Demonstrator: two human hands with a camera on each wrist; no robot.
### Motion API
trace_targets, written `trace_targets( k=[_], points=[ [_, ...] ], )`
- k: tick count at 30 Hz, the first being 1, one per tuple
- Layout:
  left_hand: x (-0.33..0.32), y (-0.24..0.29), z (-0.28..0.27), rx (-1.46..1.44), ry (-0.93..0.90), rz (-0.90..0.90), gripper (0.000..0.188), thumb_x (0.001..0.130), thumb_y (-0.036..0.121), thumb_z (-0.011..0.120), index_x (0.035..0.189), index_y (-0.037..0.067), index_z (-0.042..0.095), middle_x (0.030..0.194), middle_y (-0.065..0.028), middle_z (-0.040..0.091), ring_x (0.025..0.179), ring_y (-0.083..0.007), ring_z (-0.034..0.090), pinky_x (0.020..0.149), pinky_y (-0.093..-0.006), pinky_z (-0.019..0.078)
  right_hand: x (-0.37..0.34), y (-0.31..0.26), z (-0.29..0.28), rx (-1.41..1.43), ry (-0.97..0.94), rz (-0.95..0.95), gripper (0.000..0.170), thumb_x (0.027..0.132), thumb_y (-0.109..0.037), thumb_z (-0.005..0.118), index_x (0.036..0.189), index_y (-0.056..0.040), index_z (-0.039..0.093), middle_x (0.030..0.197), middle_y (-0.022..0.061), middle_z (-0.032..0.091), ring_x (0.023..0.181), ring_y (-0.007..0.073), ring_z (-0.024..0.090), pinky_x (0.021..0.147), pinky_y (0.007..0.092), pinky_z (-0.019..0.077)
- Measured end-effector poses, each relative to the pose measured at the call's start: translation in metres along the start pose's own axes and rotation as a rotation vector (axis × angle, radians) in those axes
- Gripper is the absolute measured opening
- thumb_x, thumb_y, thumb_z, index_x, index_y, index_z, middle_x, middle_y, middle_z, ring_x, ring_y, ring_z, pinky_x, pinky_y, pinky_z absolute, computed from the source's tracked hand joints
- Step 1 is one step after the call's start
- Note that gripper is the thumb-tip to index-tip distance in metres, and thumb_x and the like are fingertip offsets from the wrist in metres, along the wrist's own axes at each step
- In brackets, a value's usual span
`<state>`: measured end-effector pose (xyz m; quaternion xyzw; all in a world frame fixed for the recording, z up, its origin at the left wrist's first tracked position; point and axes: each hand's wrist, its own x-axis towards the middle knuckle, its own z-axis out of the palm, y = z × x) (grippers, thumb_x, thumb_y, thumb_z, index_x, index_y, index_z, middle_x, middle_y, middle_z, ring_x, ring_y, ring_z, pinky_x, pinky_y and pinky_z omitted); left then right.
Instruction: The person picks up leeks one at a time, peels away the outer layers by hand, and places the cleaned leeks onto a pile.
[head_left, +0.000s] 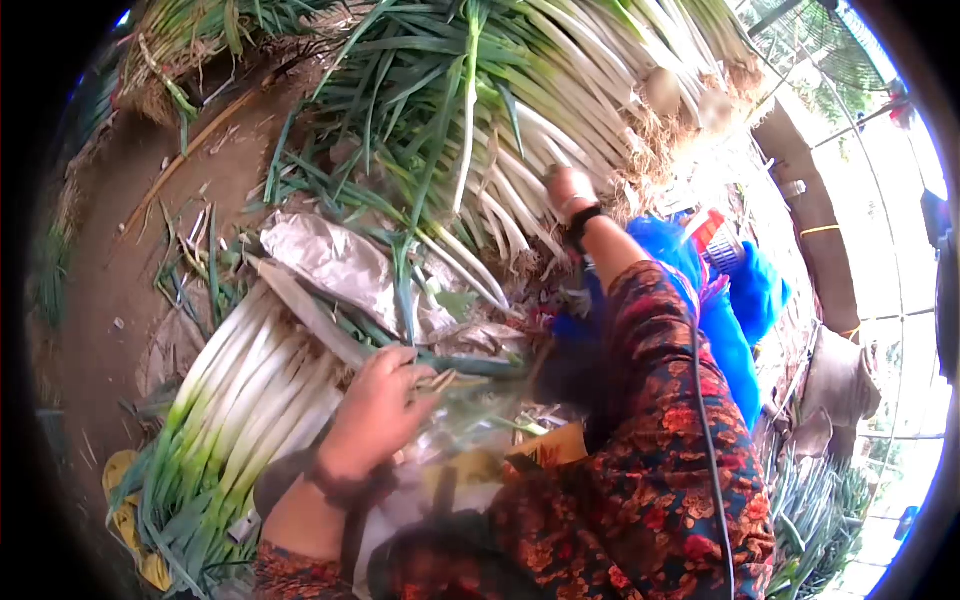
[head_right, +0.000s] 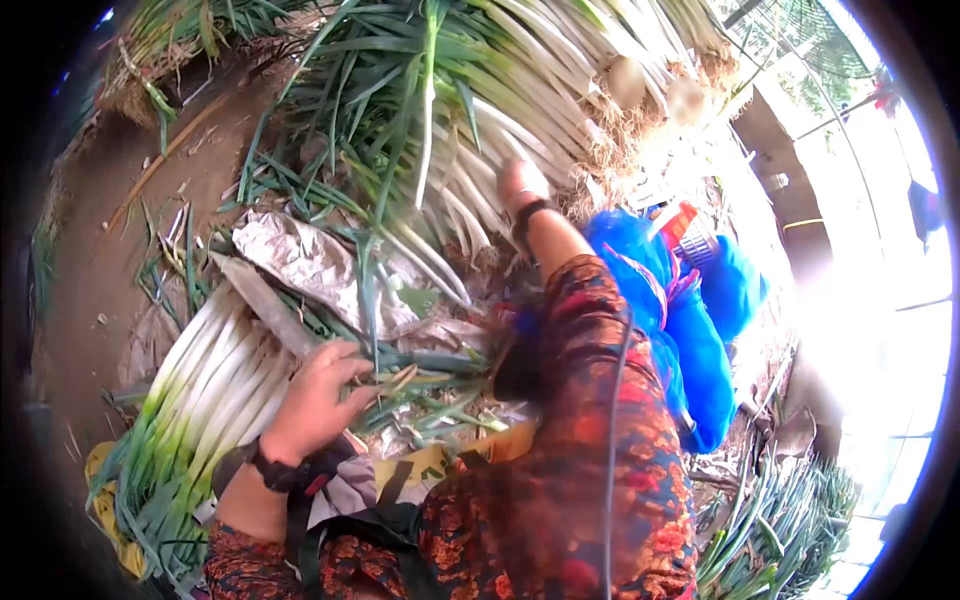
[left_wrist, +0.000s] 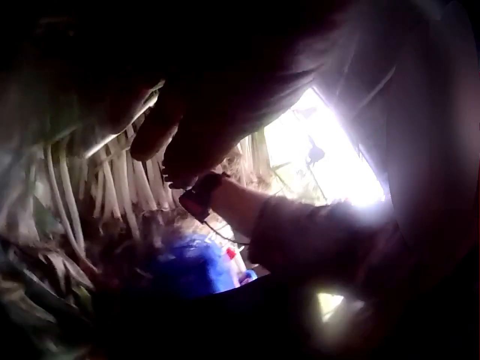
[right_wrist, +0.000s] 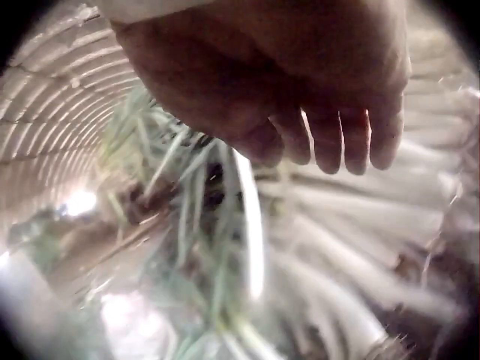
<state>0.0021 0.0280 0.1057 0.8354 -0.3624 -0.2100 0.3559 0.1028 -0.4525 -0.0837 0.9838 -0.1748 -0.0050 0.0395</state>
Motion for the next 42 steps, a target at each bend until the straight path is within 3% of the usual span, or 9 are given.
trace_targets(
  k=[2,4,8,12,15,28,33,38,42],
  points=[
    [0.013,0.004,-0.012,0.029,0.018,0.004,0.035,0.08,0.018,0.07,0.11,0.001,0.064,0.115,-0.0204,0.059,0.113,-0.0366,0.055,0.098,-0.0407,0.0431,0.012,0.038,-0.044,0.003,0.125,0.474,0.042,0.087,-0.041,0.057,0.113,-0.0083,0.061,0.108,0.0211,0.065,0.097,0.0357,0.064,0.088,0.0458,0.0518],
    [0.019,0.005,-0.014,0.045,0.103,-0.091,0.035,0.079,0.017,0.07,0.11,0.001,0.064,0.114,-0.0201,0.06,0.113,-0.0361,0.055,0.098,-0.0409,0.0429,0.024,0.07,-0.085,0.034,0.088,0.547,0.037,0.088,-0.027,0.05,0.119,-0.0107,0.06,0.135,0.0152,0.052,0.127,0.0331,0.048,0.1,0.0427,0.0445],
    [0.022,0.005,-0.013,0.007,-0.005,-0.106,0.033,0.08,0.018,0.07,0.108,0.002,0.065,0.111,-0.0186,0.061,0.105,-0.0365,0.059,0.093,-0.041,0.0457,0.076,0.136,-0.055,0.247,-0.097,0.628,0.057,0.084,-0.04,0.06,0.132,-0.0098,0.053,0.144,0.0159,0.045,0.131,0.0335,0.044,0.107,0.0434,0.0382],
    [0.026,0.005,-0.014,0.01,-0.008,-0.118,0.031,0.081,0.02,0.07,0.107,0.003,0.065,0.109,-0.0181,0.062,0.103,-0.0357,0.06,0.091,-0.0406,0.0467,0.071,0.11,-0.062,0.045,0.066,0.535,0.063,0.08,-0.047,0.07,0.12,0.0005,0.06,0.122,0.0235,0.061,0.117,0.0336,0.057,0.098,0.042,0.0474],
    [0.024,0.005,-0.014,-0.005,0.01,-0.13,0.03,0.082,0.02,0.07,0.106,0.002,0.065,0.109,-0.0173,0.062,0.102,-0.0349,0.06,0.09,-0.0395,0.0471,0.072,0.093,-0.08,0.116,-0.177,0.506,0.059,0.083,-0.045,0.068,0.123,-0.0034,0.059,0.122,0.0211,0.062,0.115,0.0332,0.059,0.097,0.0421,0.0483],
    [0.019,-0.003,-0.004,0.088,0.105,-0.072,0.028,0.081,0.022,0.069,0.101,0.002,0.066,0.103,-0.0156,0.062,0.097,-0.0351,0.06,0.084,-0.0402,0.0489,-0.014,-0.057,-0.094,0.212,-0.221,0.237,0.037,0.092,-0.037,0.052,0.111,-0.0067,0.061,0.108,0.0178,0.067,0.099,0.0328,0.066,0.087,0.0443,0.053],
    [0.023,-0.008,-0.001,0.114,0.168,0.002,0.025,0.081,0.019,0.07,0.098,0.002,0.066,0.099,-0.0148,0.063,0.097,-0.0345,0.06,0.084,-0.0402,0.0487,-0.146,-0.162,0.059,0.341,-0.392,-0.045,0.038,0.09,-0.041,0.053,0.103,-0.0082,0.066,0.1,0.0194,0.068,0.093,0.0325,0.068,0.08,0.0451,0.0552],
    [0.016,-0.015,-0.001,0.144,0.148,-0.021,0.026,0.081,0.021,0.07,0.099,0.002,0.066,0.1,-0.0138,0.063,0.096,-0.0337,0.06,0.084,-0.0405,0.0488,-0.248,-0.227,0.08,0.583,-0.663,0.04,0.047,0.086,-0.047,0.058,0.099,-0.0018,0.068,0.099,0.0259,0.067,0.098,0.0398,0.064,0.085,0.0467,0.0512],
    [0.011,-0.012,-0.006,0.16,0.107,-0.026,0.027,0.081,0.021,0.07,0.1,0.004,0.066,0.1,-0.0134,0.063,0.095,-0.0334,0.06,0.083,-0.0405,0.0494,-0.165,-0.208,0.061,0.679,-0.215,0.077,0.033,0.087,-0.035,0.059,0.089,-0.0026,0.065,0.089,0.0215,0.067,0.085,0.0392,0.065,0.074,0.0474,0.053]
  ],
)
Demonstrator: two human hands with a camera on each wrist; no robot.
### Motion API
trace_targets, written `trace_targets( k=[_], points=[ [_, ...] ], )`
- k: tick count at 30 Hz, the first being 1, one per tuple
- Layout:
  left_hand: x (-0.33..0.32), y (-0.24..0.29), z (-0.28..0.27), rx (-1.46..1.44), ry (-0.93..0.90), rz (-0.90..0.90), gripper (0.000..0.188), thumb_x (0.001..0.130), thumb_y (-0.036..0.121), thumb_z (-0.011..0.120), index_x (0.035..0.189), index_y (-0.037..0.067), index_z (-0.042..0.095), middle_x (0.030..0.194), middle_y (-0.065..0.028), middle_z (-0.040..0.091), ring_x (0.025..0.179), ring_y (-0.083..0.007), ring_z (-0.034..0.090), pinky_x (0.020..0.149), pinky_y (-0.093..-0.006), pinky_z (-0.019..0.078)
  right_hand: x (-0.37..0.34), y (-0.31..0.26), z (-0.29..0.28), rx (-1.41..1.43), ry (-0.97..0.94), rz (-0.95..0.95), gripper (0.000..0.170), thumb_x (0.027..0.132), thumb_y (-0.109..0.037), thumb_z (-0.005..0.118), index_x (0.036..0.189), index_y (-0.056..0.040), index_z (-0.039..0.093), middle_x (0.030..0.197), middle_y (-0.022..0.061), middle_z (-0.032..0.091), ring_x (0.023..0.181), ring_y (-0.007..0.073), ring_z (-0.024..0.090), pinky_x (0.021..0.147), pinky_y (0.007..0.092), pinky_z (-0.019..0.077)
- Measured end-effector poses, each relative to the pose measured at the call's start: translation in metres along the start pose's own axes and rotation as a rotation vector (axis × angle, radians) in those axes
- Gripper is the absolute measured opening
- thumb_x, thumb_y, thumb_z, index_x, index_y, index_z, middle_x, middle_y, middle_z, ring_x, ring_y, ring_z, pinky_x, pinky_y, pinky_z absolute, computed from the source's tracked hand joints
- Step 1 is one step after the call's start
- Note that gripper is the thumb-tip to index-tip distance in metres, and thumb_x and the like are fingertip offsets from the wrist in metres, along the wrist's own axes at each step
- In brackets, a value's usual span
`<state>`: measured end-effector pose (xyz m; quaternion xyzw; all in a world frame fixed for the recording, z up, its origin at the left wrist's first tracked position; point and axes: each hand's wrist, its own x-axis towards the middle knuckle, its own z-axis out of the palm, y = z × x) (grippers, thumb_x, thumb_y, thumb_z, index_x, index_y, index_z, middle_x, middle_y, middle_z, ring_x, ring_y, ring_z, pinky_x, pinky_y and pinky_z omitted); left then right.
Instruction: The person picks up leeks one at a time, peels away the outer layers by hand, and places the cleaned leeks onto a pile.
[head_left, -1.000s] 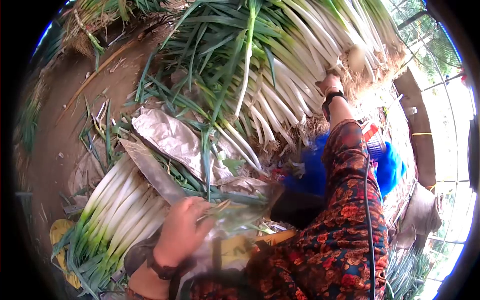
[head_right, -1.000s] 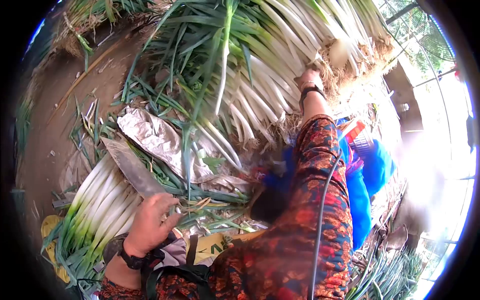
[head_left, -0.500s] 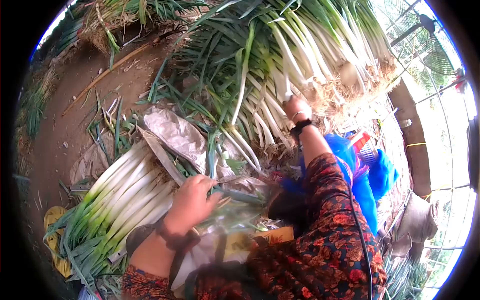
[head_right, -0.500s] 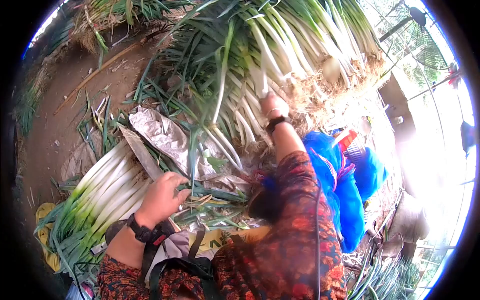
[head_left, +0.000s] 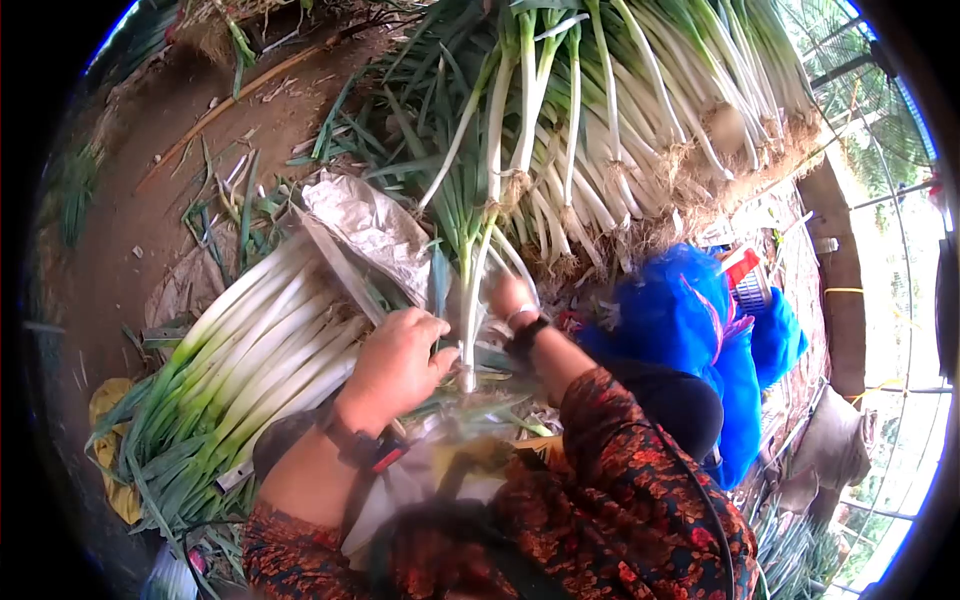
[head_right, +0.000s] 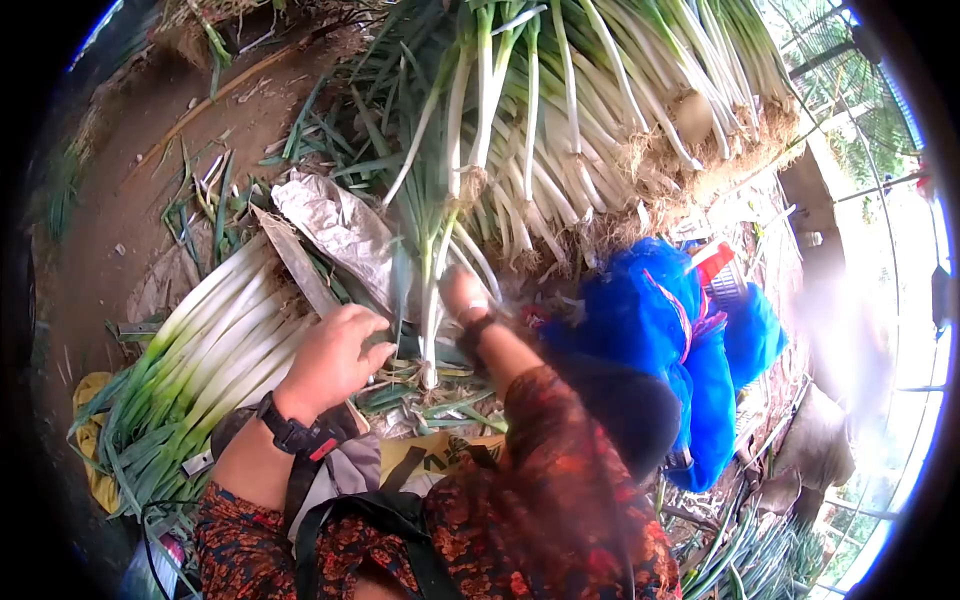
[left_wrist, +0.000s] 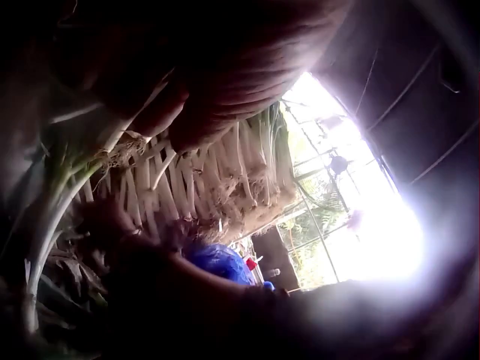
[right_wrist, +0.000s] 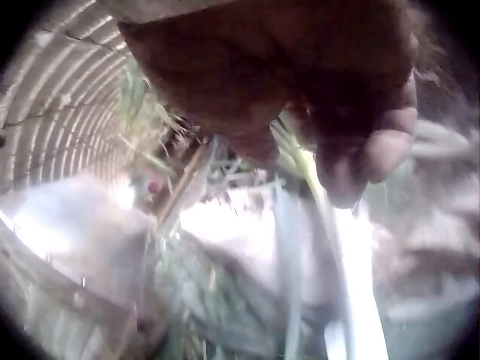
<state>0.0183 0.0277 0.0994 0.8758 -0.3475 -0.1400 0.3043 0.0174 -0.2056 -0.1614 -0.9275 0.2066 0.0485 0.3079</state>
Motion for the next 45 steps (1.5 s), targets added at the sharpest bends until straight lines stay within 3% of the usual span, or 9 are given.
trace_targets(
  k=[2,6,15,22,23,28,37,40,45],
  points=[
    [-0.003,0.001,-0.003,-0.001,-0.01,-0.014,0.027,0.081,0.022,0.071,0.101,0.004,0.067,0.1,-0.0132,0.063,0.095,-0.0335,0.061,0.082,-0.0406,0.0498,0.065,-0.01,-0.039,-0.072,0.234,-0.092,0.024,0.092,-0.024,0.051,0.088,-0.0039,0.064,0.08,0.0182,0.066,0.078,0.0345,0.066,0.062,0.0452,0.0547],
    [-0.003,-0.002,-0.009,-0.05,-0.056,-0.052,0.029,0.08,0.024,0.071,0.101,0.005,0.067,0.101,-0.0138,0.063,0.095,-0.034,0.061,0.081,-0.0407,0.0502,0.167,-0.031,-0.107,0.145,0.558,0.063,0.036,0.087,-0.036,0.059,0.1,-0.0021,0.062,0.098,0.0249,0.065,0.093,0.0421,0.063,0.081,0.0506,0.0502],
    [0.009,-0.025,-0.004,-0.019,-0.167,-0.046,0.031,0.082,0.024,0.069,0.104,0.003,0.064,0.099,-0.0151,0.061,0.094,-0.0357,0.059,0.083,-0.0423,0.0481,0.232,-0.042,-0.123,0.177,0.334,0.253,0.057,0.074,-0.043,0.074,0.109,0.0007,0.059,0.103,0.0247,0.067,0.099,0.0381,0.065,0.086,0.0432,0.0515],
    [-0.006,-0.027,0.01,-0.004,-0.18,-0.021,0.03,0.083,0.025,0.068,0.1,0.001,0.067,0.097,-0.0179,0.062,0.093,-0.0344,0.059,0.083,-0.0429,0.0483,0.067,-0.001,-0.092,-0.155,0.136,-0.008,0.049,0.082,-0.039,0.066,0.1,0.0066,0.063,0.089,0.0258,0.068,0.083,0.0365,0.069,0.072,0.043,0.0553],
    [-0.008,-0.03,0.014,0.033,-0.161,-0.023,0.03,0.083,0.027,0.068,0.099,0.002,0.068,0.096,-0.0191,0.063,0.091,-0.0359,0.061,0.081,-0.0434,0.0493,0.038,0.006,-0.086,0.44,0.004,0.279,0.041,0.081,-0.031,0.069,0.097,0.0062,0.063,0.082,0.0239,0.068,0.072,0.0318,0.07,0.06,0.0407,0.0555],
    [-0.002,-0.024,0.012,0.039,-0.132,-0.026,0.024,0.083,0.026,0.063,0.092,0.005,0.069,0.087,-0.02,0.067,0.083,-0.0362,0.065,0.075,-0.0443,0.0515,-0.127,-0.056,-0.158,0.579,-0.068,0.216,0.022,0.084,-0.022,0.07,0.086,-0.0024,0.06,0.064,-0.0017,0.053,0.05,0.0101,0.049,0.042,0.0273,0.0381],
    [0.03,-0.07,0.084,0.106,-0.012,0.009,0.029,0.09,0.03,0.056,0.091,0.004,0.068,0.072,-0.0113,0.064,0.067,-0.0246,0.064,0.064,-0.0359,0.0513,-0.313,-0.105,-0.227,0.787,-0.264,0.27,0.016,0.087,-0.016,0.067,0.092,-0.0027,0.059,0.064,-0.0034,0.049,0.046,0.0053,0.045,0.04,0.0214,0.0352],
    [0.014,-0.027,0.043,-0.724,-0.067,-0.529,0.039,0.096,0.043,0.055,0.099,0.006,0.065,0.068,0.0006,0.057,0.065,-0.0093,0.061,0.057,-0.026,0.0517,-0.344,-0.108,-0.235,0.512,-0.214,0.202,0.022,0.086,-0.016,0.069,0.1,-0.0016,0.061,0.067,-0.0016,0.054,0.051,0.0065,0.05,0.044,0.023,0.0397],
    [0.017,-0.03,0.019,-1.46,0.211,-0.52,0.027,0.089,0.032,0.068,0.1,0.009,0.06,0.086,-0.0049,0.063,0.077,-0.0181,0.064,0.069,-0.0364,0.0564,-0.371,-0.105,-0.231,0.062,-0.094,0.016,0.036,0.086,-0.021,0.069,0.118,-0.0051,0.062,0.081,0.0051,0.066,0.069,0.0136,0.061,0.065,0.0297,0.0508]
  ],
)
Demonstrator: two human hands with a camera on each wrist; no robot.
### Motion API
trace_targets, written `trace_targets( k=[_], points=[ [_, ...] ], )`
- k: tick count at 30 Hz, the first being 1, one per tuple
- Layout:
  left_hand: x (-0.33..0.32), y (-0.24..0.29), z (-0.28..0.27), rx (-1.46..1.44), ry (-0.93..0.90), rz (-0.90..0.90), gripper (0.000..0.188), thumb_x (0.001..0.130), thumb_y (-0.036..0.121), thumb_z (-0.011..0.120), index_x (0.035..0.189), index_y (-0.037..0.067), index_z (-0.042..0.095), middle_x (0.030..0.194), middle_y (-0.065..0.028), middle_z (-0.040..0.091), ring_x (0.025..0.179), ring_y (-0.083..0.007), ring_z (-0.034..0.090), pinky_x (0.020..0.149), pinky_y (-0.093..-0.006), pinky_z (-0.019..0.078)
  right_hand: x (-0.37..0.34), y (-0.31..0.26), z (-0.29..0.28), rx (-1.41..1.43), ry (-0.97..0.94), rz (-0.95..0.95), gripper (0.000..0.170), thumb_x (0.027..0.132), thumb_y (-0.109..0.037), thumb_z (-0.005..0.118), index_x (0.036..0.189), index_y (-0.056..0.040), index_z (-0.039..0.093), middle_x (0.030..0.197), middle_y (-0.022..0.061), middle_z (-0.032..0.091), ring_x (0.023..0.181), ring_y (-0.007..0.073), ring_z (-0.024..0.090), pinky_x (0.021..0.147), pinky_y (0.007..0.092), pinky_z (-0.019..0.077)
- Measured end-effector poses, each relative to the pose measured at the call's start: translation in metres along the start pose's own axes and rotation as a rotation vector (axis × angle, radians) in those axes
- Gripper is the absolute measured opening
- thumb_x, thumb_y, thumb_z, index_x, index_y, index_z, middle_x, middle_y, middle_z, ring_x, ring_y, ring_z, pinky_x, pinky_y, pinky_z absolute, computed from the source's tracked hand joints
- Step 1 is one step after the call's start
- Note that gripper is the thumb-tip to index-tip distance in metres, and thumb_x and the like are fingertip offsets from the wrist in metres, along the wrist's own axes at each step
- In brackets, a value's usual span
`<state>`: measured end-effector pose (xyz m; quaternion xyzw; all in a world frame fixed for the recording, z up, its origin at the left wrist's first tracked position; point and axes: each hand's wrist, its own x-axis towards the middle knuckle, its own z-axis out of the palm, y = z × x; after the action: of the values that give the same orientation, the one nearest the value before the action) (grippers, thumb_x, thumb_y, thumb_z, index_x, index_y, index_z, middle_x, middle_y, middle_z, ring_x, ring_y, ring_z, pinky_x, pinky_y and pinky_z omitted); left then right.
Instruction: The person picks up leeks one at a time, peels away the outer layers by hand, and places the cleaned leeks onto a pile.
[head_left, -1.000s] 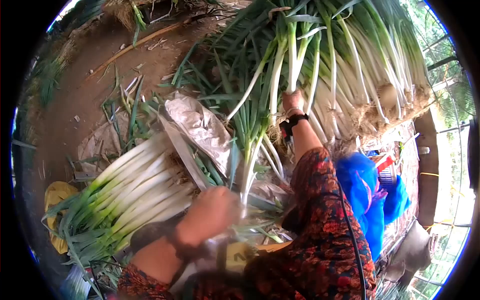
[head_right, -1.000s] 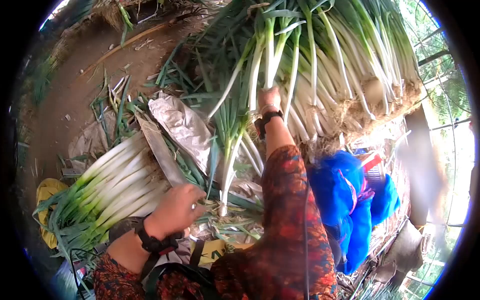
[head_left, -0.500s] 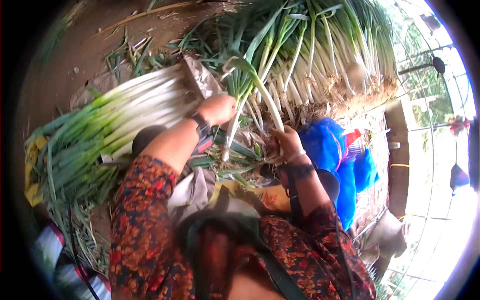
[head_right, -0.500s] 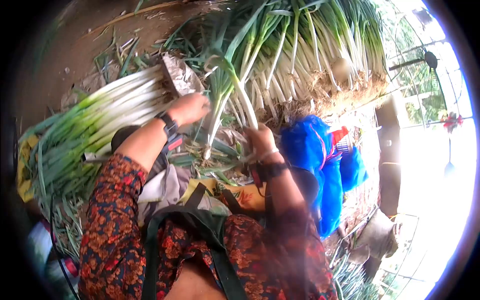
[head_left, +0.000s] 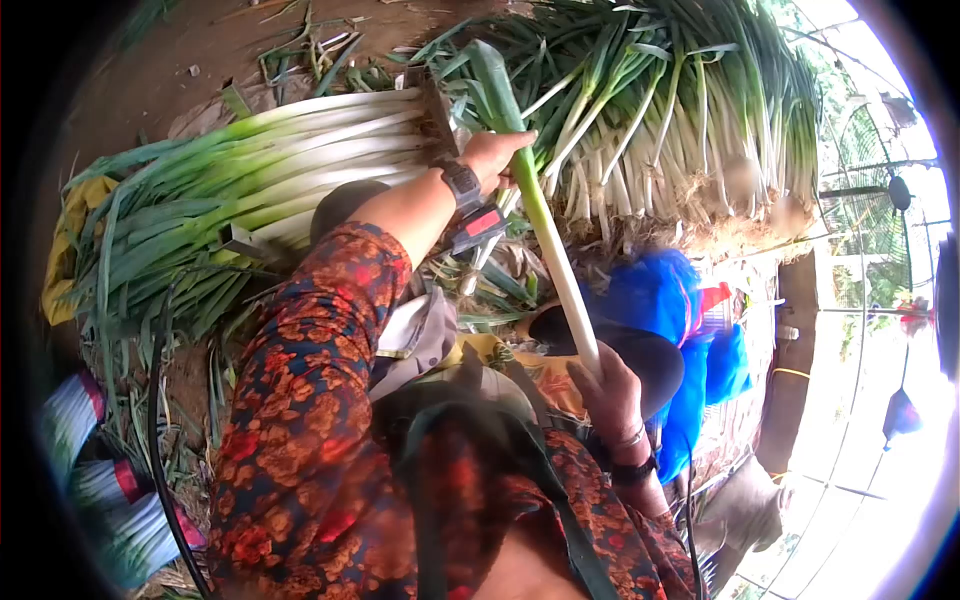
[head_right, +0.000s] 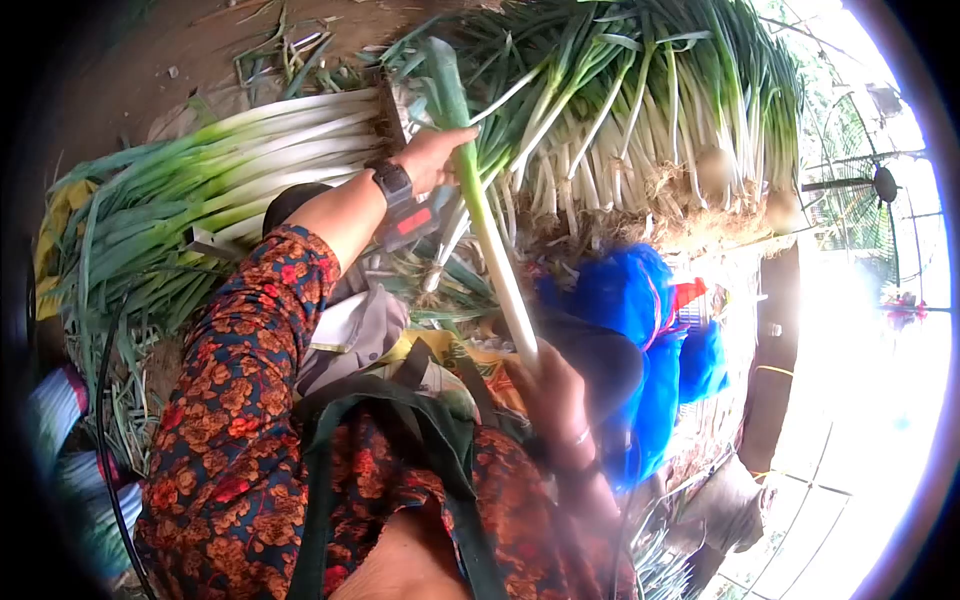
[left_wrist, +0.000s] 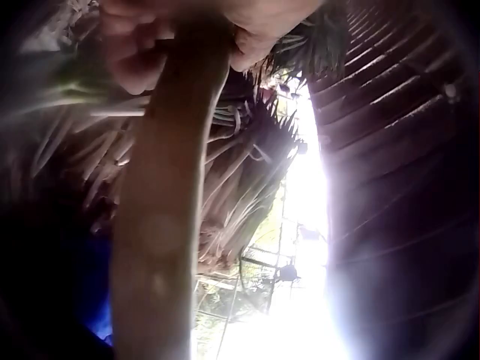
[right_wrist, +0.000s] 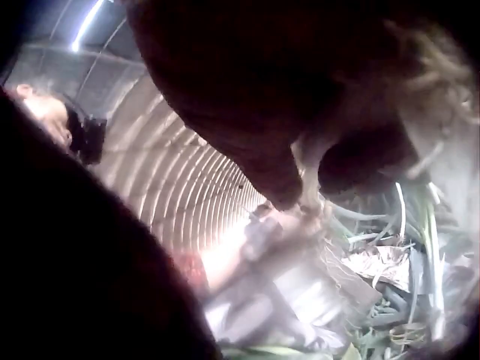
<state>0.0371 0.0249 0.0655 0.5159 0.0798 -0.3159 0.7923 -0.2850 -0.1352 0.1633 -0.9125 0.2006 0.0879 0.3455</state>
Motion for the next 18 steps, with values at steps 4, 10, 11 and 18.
trace_targets(
  k=[4,10,11,18],
  points=[
    [0.0,0.018,-0.005,-0.101,0.063,0.063,0.021,0.089,0.02,0.066,0.1,0.004,0.059,0.082,-0.005,0.063,0.069,-0.0171,0.064,0.056,-0.0306,0.0564,0.001,-0.007,0.004,0.137,-0.007,0.049,0.035,0.089,-0.021,0.066,0.12,-0.0054,0.061,0.08,0.0041,0.065,0.065,0.0118,0.059,0.061,0.0284,0.0503],
    [-0.042,0.097,-0.057,-0.451,-0.212,0.564,0.019,0.089,0.017,0.065,0.101,0.003,0.059,0.087,-0.0095,0.065,0.079,-0.0213,0.064,0.074,-0.0364,0.056,0.042,-0.046,-0.001,0.076,0.053,-0.37,0.033,0.087,-0.011,0.068,0.118,-0.0017,0.061,0.078,-0.0026,0.059,0.062,0.0048,0.052,0.055,0.0214,0.0447],
    [-0.058,0.116,-0.069,-0.6,-0.349,0.679,0.015,0.088,0.016,0.066,0.096,0.004,0.061,0.082,-0.0105,0.066,0.074,-0.0216,0.064,0.073,-0.0347,0.0559,0.051,-0.064,-0.004,0.088,0.065,-0.527,0.033,0.085,-0.011,0.071,0.116,-0.002,0.063,0.08,0.0001,0.061,0.063,0.0078,0.056,0.056,0.0241,0.0483],
    [-0.249,0.197,-0.132,-0.268,-0.259,1.33,0.042,0.092,0.031,0.062,0.12,0.001,0.053,0.112,-0.0133,0.061,0.09,-0.0265,0.064,0.081,-0.0406,0.0554,0.144,-0.154,0.018,0.61,-0.681,-0.531,0.041,0.084,-0.014,0.075,0.119,0.0005,0.06,0.089,-0.0005,0.064,0.076,0.0077,0.059,0.062,0.0217,0.0476]
  ],
)
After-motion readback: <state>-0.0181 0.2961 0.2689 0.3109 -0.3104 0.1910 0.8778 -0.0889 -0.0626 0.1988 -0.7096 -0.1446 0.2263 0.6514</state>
